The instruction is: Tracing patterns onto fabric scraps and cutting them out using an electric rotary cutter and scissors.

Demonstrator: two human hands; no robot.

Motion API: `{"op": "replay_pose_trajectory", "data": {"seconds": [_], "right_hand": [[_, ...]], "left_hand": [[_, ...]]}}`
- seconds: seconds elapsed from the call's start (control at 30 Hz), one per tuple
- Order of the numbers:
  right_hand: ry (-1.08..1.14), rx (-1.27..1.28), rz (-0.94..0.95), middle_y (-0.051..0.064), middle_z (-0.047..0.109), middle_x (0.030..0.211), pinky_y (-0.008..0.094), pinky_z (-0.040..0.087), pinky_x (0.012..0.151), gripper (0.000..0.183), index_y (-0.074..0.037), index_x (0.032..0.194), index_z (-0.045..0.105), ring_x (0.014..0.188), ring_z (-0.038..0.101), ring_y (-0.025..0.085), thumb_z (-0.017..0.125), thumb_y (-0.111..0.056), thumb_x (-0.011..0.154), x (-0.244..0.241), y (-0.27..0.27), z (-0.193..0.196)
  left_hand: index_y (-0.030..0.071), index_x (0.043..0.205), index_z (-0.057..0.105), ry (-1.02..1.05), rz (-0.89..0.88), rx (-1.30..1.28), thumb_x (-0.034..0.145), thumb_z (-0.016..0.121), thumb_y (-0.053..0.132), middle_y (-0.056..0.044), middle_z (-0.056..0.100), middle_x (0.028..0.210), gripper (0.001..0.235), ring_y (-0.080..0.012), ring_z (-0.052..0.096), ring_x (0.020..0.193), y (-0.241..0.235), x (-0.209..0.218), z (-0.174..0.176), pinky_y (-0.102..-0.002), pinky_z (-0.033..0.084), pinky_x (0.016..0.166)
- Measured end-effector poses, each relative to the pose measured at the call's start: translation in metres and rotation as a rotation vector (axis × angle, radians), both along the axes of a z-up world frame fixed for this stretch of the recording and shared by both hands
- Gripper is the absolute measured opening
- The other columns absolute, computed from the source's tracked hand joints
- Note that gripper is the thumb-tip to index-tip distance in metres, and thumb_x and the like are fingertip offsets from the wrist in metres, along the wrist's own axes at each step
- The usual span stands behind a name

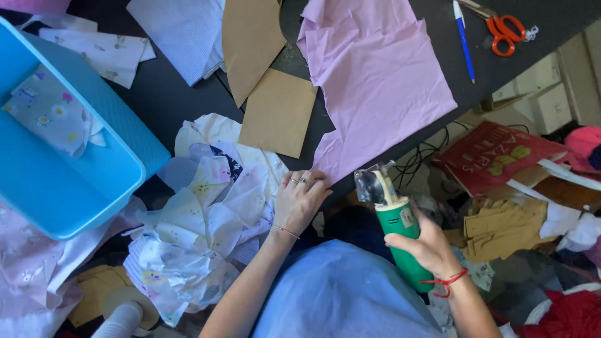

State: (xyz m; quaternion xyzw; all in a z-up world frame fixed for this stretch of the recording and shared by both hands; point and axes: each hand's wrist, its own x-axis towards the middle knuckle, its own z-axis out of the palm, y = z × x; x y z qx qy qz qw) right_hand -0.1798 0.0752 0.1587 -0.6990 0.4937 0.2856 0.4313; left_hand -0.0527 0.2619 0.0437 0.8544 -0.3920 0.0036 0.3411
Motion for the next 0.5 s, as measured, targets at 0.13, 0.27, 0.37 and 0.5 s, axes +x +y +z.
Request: {"op": "replay_pose_trajectory", "data": {"seconds": [0.13, 0.27, 0.37, 0.5], "right_hand": [[0.104, -0.078, 0.103, 0.013, 0.063, 0.099, 0.044, 0.042, 0.085, 0.068, -0.018, 0.107, 0.055, 0.102, 0.054, 0.03, 0.076, -0.044, 0.048, -0.021, 0.028, -0.009], [0.157, -0.086, 0.039, 0.017, 0.06, 0.101, 0.046, 0.04, 0.088, 0.068, -0.015, 0.106, 0.05, 0.104, 0.051, 0.034, 0.072, -0.046, 0.05, 0.003, 0.061, -0.005], [0.153, -0.091, -0.031, 0.017, 0.058, 0.104, 0.045, 0.039, 0.091, 0.07, -0.016, 0.109, 0.048, 0.106, 0.05, 0.034, 0.072, -0.048, 0.052, 0.013, 0.08, -0.004], [0.082, -0.145, -0.052, 0.017, 0.06, 0.098, 0.047, 0.041, 0.086, 0.063, -0.016, 0.105, 0.05, 0.1, 0.053, 0.036, 0.068, -0.052, 0.057, 0.017, 0.094, -0.004]], "left_hand": [[0.024, 0.079, 0.055, -0.003, -0.068, -0.017, 0.078, 0.06, 0.033, 0.008, 0.053, 0.093, 0.01, -0.0136, 0.053, 0.084, 0.009, 0.005, 0.0, -0.028, 0.036, 0.072], [0.025, 0.08, 0.055, -0.008, -0.114, -0.071, 0.077, 0.062, 0.031, 0.008, 0.053, 0.091, 0.01, -0.013, 0.052, 0.083, 0.013, 0.014, -0.005, -0.028, 0.036, 0.074], [0.024, 0.08, 0.056, 0.015, -0.116, -0.107, 0.077, 0.063, 0.029, 0.008, 0.053, 0.091, 0.009, -0.0127, 0.052, 0.083, 0.012, 0.013, -0.003, -0.027, 0.036, 0.075], [0.022, 0.079, 0.058, 0.034, -0.077, -0.157, 0.075, 0.064, 0.024, 0.006, 0.055, 0.088, 0.008, -0.0133, 0.052, 0.081, 0.012, 0.011, -0.001, -0.027, 0.036, 0.076]]}}
